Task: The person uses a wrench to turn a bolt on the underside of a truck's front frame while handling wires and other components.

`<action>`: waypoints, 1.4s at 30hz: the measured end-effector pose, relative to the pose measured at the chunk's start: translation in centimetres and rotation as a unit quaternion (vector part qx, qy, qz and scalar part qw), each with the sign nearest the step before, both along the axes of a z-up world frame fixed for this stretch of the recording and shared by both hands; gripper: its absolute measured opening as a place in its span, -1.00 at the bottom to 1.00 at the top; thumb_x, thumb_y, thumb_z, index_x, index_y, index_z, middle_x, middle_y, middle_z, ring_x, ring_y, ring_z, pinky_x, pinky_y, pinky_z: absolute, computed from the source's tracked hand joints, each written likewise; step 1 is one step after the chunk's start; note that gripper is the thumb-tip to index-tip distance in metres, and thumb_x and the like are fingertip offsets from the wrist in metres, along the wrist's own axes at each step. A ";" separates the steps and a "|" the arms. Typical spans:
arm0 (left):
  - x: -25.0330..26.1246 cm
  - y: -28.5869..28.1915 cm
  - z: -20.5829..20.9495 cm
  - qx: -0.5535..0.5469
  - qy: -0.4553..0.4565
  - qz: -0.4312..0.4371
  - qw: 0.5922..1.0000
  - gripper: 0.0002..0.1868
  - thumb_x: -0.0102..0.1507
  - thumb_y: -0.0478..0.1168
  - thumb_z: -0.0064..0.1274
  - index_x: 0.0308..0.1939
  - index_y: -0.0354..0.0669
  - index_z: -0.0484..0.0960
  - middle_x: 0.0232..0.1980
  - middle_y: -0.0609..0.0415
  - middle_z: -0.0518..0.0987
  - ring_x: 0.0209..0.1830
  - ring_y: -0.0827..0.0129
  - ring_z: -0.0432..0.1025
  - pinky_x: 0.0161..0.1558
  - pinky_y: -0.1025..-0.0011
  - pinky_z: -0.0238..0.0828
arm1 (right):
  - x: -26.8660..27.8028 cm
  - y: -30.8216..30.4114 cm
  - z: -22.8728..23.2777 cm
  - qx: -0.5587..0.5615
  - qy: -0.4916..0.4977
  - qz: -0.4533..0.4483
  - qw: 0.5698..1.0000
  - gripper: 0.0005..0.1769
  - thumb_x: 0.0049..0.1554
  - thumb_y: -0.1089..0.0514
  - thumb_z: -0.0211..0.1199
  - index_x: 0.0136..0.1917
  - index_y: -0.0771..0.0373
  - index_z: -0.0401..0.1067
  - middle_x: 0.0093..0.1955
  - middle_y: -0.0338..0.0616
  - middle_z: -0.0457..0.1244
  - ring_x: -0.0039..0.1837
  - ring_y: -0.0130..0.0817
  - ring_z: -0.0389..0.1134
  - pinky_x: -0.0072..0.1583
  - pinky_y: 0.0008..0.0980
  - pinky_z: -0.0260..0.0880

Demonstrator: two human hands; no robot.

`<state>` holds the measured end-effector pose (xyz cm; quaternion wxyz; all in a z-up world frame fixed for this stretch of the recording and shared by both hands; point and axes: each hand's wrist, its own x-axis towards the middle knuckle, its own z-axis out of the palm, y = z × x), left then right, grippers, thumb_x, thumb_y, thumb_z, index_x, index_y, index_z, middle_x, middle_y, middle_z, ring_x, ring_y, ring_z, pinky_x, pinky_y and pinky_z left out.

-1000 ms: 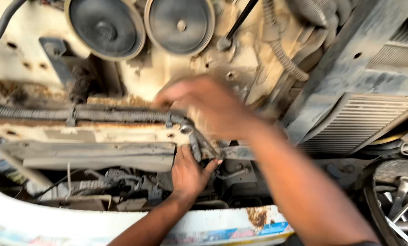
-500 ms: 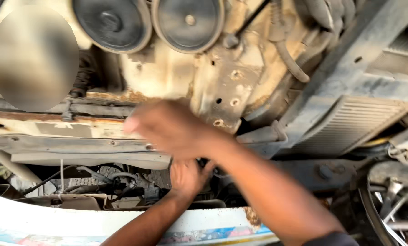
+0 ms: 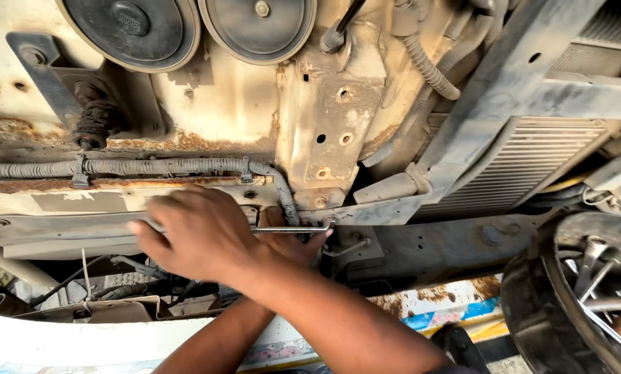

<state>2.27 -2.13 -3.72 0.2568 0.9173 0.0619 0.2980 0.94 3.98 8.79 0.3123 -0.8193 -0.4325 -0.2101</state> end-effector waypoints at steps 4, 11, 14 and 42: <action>-0.2 1.1 2.0 -0.040 0.099 -0.008 0.994 0.19 -0.16 0.51 0.29 0.16 -0.44 0.37 0.16 -0.37 0.44 0.14 -0.20 0.39 0.14 0.02 0.32 | -3.4 -3.0 0.2 -0.041 -0.040 -0.100 0.993 -0.55 0.39 -0.15 -0.02 -0.08 0.26 0.38 -0.37 -0.12 0.24 -0.30 -0.27 0.28 -0.18 -0.17 0.37; -1.4 0.8 1.8 -0.028 0.079 -0.082 0.993 0.03 -0.10 0.34 0.37 0.08 -0.45 0.36 0.09 -0.33 0.43 0.10 -0.19 0.38 0.13 -0.01 0.29 | -4.6 -6.0 4.1 0.074 0.177 -0.142 0.971 -0.63 0.32 -0.10 0.09 -0.09 0.24 0.41 -0.33 -0.25 0.31 -0.33 -0.42 0.34 -0.28 -0.34 0.36; -1.0 1.8 2.6 -0.038 0.006 -0.141 0.989 -0.03 -0.08 0.26 0.40 0.05 -0.46 0.35 0.07 -0.31 0.43 0.09 -0.19 0.37 0.12 -0.03 0.28 | -1.0 -10.1 4.6 0.367 0.027 -0.112 0.923 -0.82 0.31 0.11 0.11 -0.01 0.27 0.36 -0.15 -0.23 0.31 -0.13 -0.41 0.31 -0.07 -0.44 0.34; -1.8 1.9 5.7 -0.104 -0.016 -0.143 0.984 -0.01 0.02 0.18 0.38 0.17 -0.54 0.28 0.03 -0.44 0.42 -0.01 -0.35 0.38 0.00 -0.07 0.35 | 3.8 -12.7 10.4 0.088 0.252 0.209 0.941 -0.26 0.45 -0.32 -0.20 -0.14 0.23 0.57 -0.16 -0.10 0.41 -0.01 -0.17 0.45 0.15 -0.25 0.37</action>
